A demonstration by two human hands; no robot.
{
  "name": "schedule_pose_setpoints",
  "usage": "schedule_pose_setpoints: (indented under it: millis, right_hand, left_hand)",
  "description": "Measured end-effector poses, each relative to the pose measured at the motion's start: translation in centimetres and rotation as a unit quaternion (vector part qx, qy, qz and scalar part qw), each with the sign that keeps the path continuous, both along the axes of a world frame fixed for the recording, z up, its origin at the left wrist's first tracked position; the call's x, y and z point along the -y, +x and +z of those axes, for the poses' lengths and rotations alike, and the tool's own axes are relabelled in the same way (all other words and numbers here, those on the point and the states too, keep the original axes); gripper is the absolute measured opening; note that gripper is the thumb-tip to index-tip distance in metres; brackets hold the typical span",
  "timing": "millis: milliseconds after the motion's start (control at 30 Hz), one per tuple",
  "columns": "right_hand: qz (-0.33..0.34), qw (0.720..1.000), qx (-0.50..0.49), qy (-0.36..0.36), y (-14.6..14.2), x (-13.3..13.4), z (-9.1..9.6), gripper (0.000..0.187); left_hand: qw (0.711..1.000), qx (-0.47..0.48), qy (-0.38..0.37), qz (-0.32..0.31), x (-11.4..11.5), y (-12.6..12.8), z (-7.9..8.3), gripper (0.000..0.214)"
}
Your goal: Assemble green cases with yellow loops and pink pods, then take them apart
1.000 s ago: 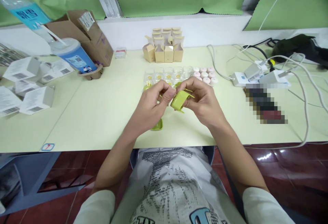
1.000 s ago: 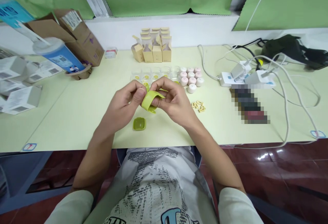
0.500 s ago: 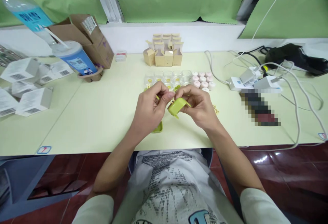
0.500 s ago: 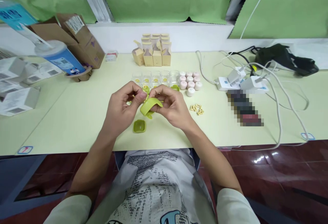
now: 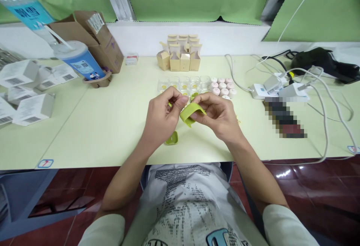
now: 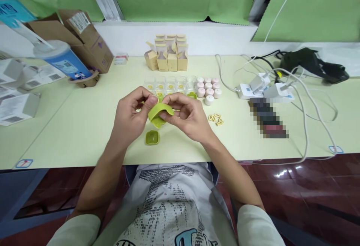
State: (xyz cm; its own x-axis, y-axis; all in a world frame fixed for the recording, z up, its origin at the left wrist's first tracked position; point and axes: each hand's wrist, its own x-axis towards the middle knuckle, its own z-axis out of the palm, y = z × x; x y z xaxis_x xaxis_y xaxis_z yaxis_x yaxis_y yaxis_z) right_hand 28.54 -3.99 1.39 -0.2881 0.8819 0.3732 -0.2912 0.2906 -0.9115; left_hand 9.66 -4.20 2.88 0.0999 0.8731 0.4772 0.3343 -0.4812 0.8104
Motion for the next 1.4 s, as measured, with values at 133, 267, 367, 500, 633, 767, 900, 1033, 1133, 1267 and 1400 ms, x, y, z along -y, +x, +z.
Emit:
schedule_pose_setpoints:
  millis: [133,267,367,500,633,767,900,1033,1133,1267,1400]
  right_hand:
    - [-0.001,1.000,-0.008,-0.008,-0.1,0.2,-0.1,0.033]
    - [0.022,0.999,-0.018,-0.016,0.2,0.0,-0.2,0.034]
    - [0.068,0.997,-0.022,-0.023,0.7,-0.6,-0.6,0.037]
    - [0.122,0.992,-0.022,-0.030,1.4,-1.2,-0.9,0.041]
    - [0.055,0.998,0.030,-0.024,2.8,-1.5,0.1,0.045]
    - [-0.137,0.966,0.185,0.121,4.2,-4.0,1.3,0.036]
    - [-0.211,0.866,0.394,0.222,3.2,-7.7,0.1,0.017]
    - [-0.211,0.755,0.572,0.241,0.8,-8.5,-2.4,0.021]
    - [-0.206,0.710,0.617,0.271,-0.4,-8.0,-3.5,0.026]
    - [-0.192,0.683,0.640,0.296,-1.0,-7.8,-4.2,0.029]
    - [-0.187,0.659,0.664,0.299,-1.6,-8.0,-4.4,0.032]
  left_hand:
    - [1.000,-0.007,-0.012,0.009,-0.3,-0.3,-0.1,0.039]
    - [0.999,0.009,-0.035,-0.015,-0.8,-0.6,-0.1,0.039]
    - [0.997,0.029,-0.056,-0.046,-1.2,-0.4,-0.3,0.043]
    - [0.998,0.021,-0.054,-0.023,-1.1,0.0,-0.8,0.045]
    - [0.996,-0.081,-0.024,0.033,-2.3,-1.6,-0.8,0.034]
    - [0.974,-0.196,0.053,0.102,-6.5,-6.1,-1.6,0.018]
    - [0.969,-0.201,0.027,0.143,-10.7,-10.1,-4.4,0.014]
    - [0.974,-0.172,-0.068,0.127,-11.3,-10.9,-7.0,0.015]
    - [0.968,-0.196,-0.092,0.127,-10.6,-10.3,-7.7,0.014]
    - [0.968,-0.201,-0.096,0.112,-10.4,-9.8,-7.8,0.014]
    - [0.968,-0.207,-0.100,0.106,-10.5,-9.9,-7.9,0.015]
